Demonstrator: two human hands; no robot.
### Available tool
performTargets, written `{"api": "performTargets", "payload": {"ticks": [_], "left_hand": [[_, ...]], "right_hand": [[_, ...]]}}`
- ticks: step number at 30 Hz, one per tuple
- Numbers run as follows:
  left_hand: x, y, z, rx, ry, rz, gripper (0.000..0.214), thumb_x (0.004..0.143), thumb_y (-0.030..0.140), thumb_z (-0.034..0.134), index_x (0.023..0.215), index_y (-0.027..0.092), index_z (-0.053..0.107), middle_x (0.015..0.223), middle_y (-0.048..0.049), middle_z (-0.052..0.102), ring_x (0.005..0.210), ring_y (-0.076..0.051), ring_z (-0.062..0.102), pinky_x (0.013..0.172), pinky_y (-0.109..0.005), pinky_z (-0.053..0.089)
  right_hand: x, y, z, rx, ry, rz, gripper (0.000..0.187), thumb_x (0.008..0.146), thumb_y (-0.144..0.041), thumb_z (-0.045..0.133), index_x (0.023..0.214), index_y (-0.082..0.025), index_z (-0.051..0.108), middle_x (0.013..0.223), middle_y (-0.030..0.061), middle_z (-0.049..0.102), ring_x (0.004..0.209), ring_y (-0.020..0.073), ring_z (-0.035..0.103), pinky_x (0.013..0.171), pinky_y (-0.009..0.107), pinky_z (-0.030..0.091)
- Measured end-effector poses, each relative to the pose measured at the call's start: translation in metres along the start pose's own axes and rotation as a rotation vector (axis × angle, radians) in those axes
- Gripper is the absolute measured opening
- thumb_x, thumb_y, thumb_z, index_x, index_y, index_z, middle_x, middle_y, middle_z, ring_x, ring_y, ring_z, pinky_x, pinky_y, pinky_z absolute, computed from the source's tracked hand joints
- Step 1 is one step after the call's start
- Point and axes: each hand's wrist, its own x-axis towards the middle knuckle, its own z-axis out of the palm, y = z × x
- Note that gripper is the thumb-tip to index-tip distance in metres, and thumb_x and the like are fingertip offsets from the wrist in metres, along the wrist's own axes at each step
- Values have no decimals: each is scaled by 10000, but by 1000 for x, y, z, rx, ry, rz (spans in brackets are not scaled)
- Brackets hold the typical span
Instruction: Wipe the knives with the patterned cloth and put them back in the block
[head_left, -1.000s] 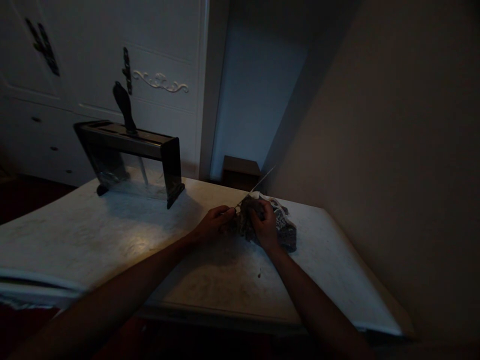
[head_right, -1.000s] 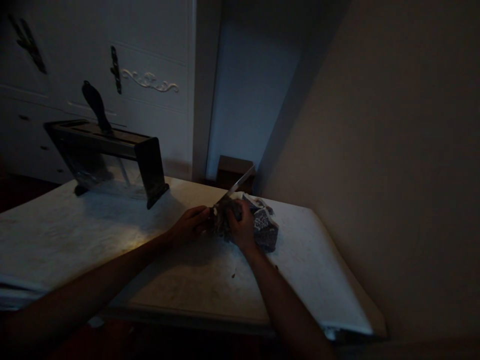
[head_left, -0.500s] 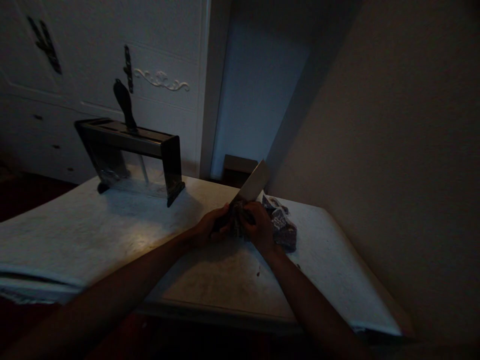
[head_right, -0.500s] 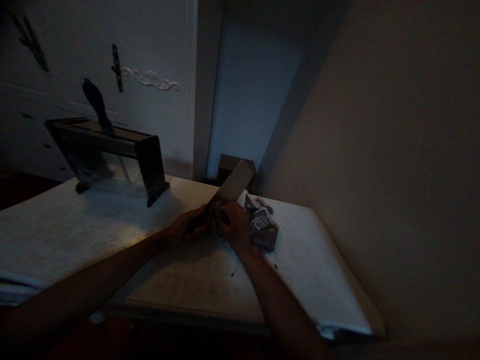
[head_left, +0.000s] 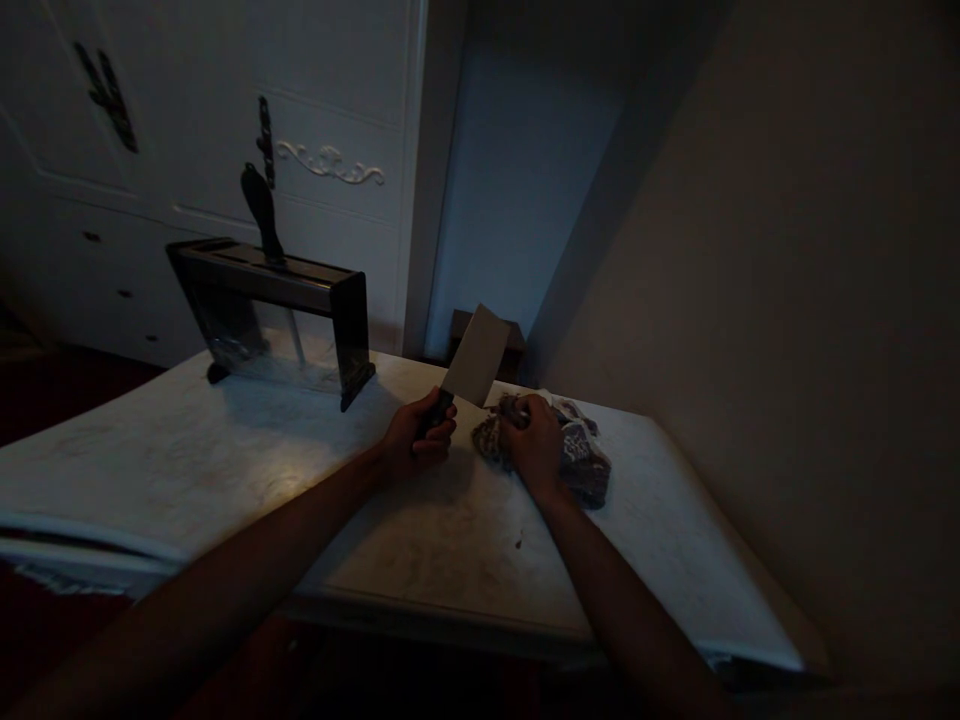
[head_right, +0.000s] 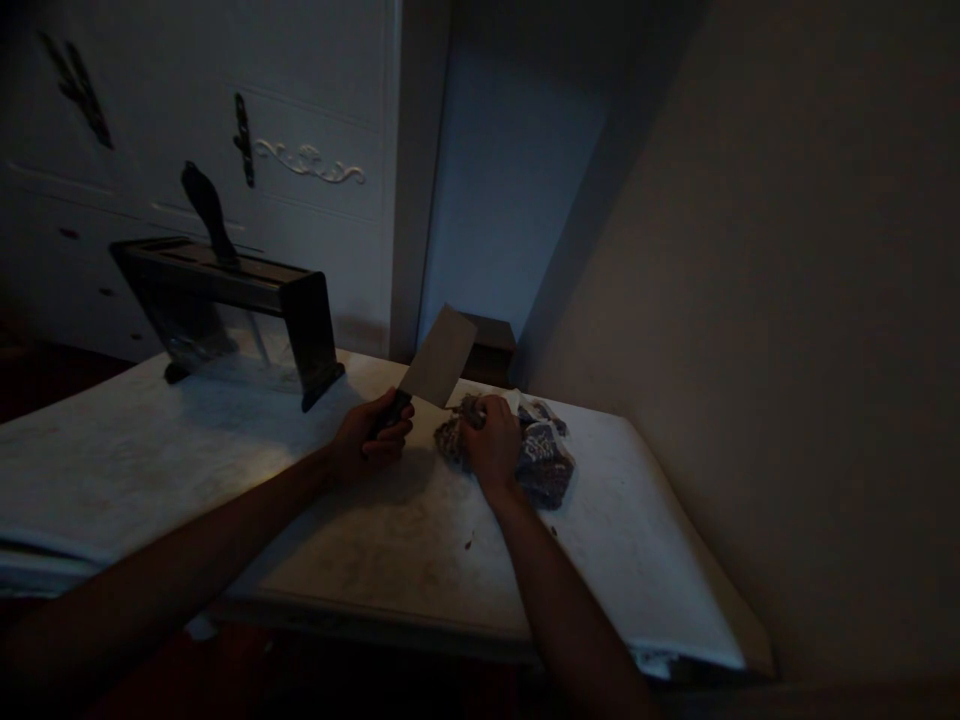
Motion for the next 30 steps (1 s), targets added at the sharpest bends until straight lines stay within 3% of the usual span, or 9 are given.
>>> {"api": "performTargets", "payload": {"ticks": [5, 12, 17, 25, 30], "left_hand": [[-1, 1, -6, -55, -5, -17, 487, 978, 503, 235, 762, 154, 498, 444, 71, 300, 272, -47, 139, 267, -159, 232], [1, -4, 2, 62, 20, -137, 503, 939, 572, 294, 762, 156, 515, 417, 62, 312, 270, -52, 189, 265, -156, 214], [1, -10, 10, 227, 48, -139, 551, 870, 669, 360, 736, 154, 504, 424, 53, 338, 271, -60, 245, 267, -162, 196], [0, -25, 11, 493, 170, -118, 669, 821, 757, 342, 526, 160, 409, 407, 23, 335, 278, -61, 288, 277, -193, 173], [-1, -23, 12, 499, 135, -94, 597, 783, 736, 451, 601, 168, 423, 416, 49, 334, 286, -58, 286, 272, -186, 180]], "right_hand": [[1, 10, -3, 154, 92, 62, 125, 773, -266, 610, 838, -190, 536, 836, 19, 587, 800, 187, 547, 747, 308, 419], [-4, -9, -8, 265, 110, -182, 99, 871, -283, 595, 905, -191, 586, 866, 32, 614, 834, 178, 576, 760, 307, 457], [-10, -23, -11, 340, 48, -307, 84, 875, -247, 616, 949, -208, 621, 913, 43, 630, 874, 179, 596, 789, 315, 484], [-17, -17, -6, 353, -98, -424, 328, 827, -160, 595, 1135, -257, 653, 1056, 61, 622, 994, 206, 589, 862, 369, 491], [-12, -14, -9, 279, -131, -426, 254, 788, -151, 610, 1002, -243, 712, 988, 51, 647, 940, 202, 596, 835, 363, 481]]}}
